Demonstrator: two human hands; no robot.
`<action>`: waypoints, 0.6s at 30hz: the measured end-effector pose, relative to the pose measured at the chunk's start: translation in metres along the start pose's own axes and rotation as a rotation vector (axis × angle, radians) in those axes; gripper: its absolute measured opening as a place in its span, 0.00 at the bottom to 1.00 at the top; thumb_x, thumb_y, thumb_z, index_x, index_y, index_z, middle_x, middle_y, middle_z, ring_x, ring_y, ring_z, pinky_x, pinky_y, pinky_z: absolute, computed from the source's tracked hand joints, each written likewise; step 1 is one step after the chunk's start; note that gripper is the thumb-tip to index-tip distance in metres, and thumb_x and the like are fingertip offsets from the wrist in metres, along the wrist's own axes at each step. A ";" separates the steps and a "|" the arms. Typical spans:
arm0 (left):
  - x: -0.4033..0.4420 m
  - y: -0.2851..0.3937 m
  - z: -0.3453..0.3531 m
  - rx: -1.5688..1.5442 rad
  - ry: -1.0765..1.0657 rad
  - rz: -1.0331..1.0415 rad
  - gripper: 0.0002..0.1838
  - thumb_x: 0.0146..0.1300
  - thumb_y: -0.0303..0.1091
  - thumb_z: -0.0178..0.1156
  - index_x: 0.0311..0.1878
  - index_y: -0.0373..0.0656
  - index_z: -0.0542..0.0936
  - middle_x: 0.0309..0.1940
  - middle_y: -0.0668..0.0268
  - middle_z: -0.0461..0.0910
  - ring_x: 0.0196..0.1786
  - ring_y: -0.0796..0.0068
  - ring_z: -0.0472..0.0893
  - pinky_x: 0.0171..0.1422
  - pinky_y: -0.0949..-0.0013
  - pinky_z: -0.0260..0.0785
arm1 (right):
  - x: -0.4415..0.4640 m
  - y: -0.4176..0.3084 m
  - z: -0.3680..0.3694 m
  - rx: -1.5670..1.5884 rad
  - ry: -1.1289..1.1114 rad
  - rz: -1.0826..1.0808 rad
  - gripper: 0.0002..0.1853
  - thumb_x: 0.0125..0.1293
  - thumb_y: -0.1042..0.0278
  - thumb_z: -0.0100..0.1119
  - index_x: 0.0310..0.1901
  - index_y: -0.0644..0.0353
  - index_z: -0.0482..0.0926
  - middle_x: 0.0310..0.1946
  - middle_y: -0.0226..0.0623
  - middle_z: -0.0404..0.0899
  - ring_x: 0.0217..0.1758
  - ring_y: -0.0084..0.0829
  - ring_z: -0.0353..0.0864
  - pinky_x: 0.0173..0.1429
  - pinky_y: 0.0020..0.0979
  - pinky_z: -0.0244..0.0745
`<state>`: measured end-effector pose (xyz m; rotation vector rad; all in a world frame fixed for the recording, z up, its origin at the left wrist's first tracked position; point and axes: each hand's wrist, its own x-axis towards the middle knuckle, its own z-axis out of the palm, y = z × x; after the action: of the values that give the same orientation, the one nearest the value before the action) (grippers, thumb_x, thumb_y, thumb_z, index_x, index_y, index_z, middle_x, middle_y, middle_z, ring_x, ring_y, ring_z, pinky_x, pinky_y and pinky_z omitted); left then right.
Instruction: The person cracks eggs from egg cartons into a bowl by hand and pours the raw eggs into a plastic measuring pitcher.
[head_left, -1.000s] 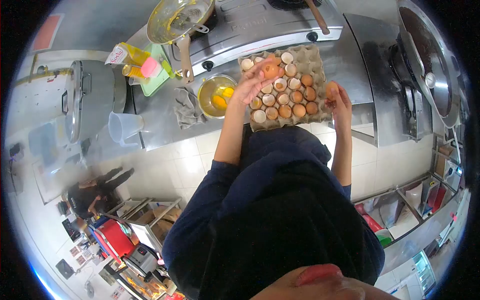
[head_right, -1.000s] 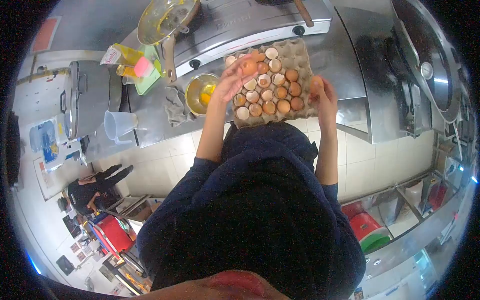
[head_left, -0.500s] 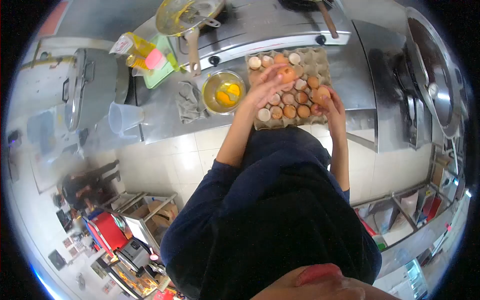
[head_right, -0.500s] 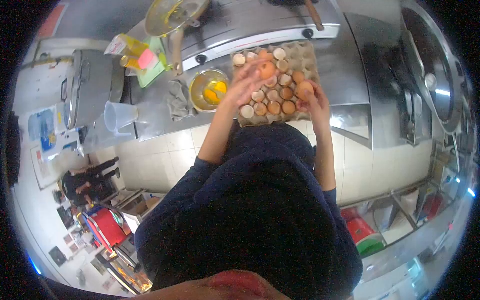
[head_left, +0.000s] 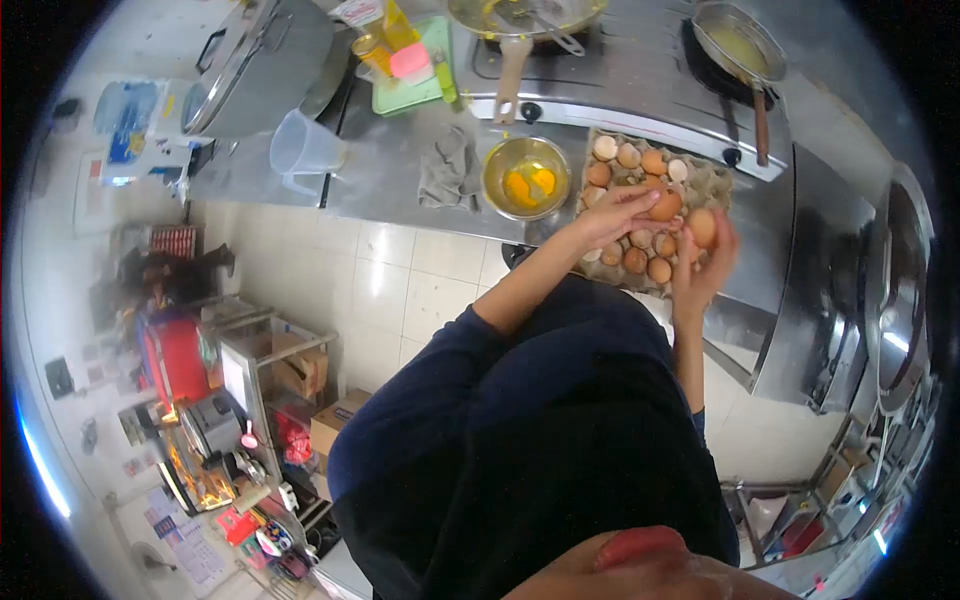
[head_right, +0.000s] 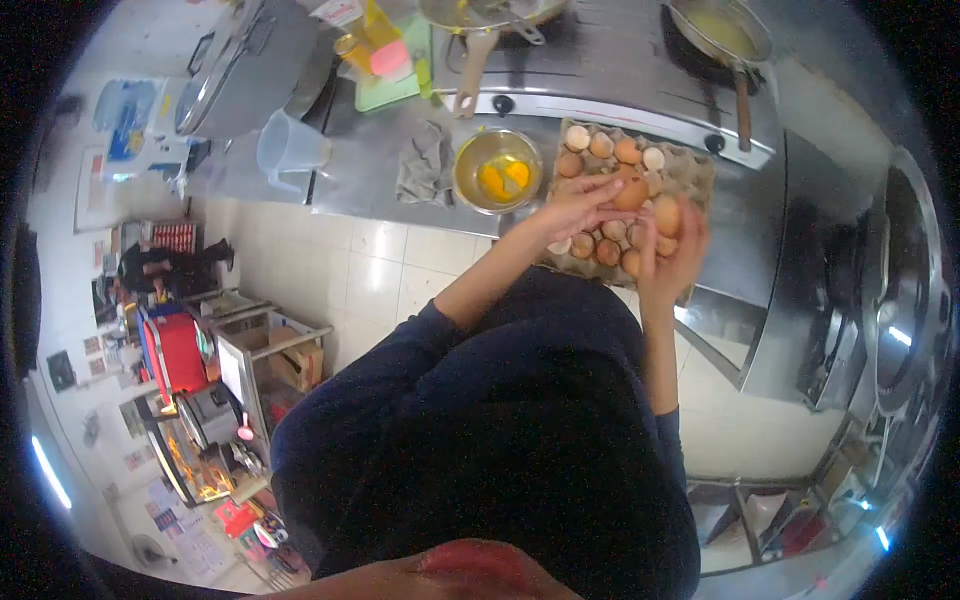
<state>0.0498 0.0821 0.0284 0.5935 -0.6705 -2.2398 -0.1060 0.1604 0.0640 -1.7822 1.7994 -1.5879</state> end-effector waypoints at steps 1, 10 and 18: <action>0.001 -0.005 -0.001 0.068 -0.057 -0.008 0.22 0.75 0.41 0.52 0.64 0.36 0.72 0.58 0.59 0.78 0.56 0.66 0.81 0.59 0.65 0.77 | 0.001 -0.005 0.002 0.135 0.037 0.118 0.24 0.67 0.72 0.63 0.64 0.64 0.70 0.61 0.47 0.67 0.62 0.41 0.72 0.64 0.36 0.71; 0.013 -0.014 -0.008 0.139 0.003 0.151 0.19 0.70 0.35 0.60 0.56 0.30 0.74 0.52 0.58 0.76 0.51 0.68 0.80 0.50 0.64 0.80 | 0.005 0.005 0.005 -0.034 -0.025 -0.120 0.21 0.72 0.62 0.58 0.62 0.62 0.74 0.58 0.45 0.74 0.61 0.41 0.75 0.63 0.36 0.72; -0.016 0.021 -0.012 0.199 0.008 0.281 0.13 0.67 0.33 0.63 0.50 0.39 0.74 0.56 0.62 0.71 0.54 0.66 0.78 0.59 0.64 0.77 | 0.041 0.023 0.022 0.172 -0.571 0.205 0.25 0.67 0.62 0.65 0.61 0.66 0.73 0.61 0.44 0.73 0.61 0.39 0.74 0.63 0.37 0.71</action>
<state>0.0774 0.0772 0.0362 0.5656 -0.9204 -1.9228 -0.1158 0.1093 0.0601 -1.6799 1.4660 -0.9859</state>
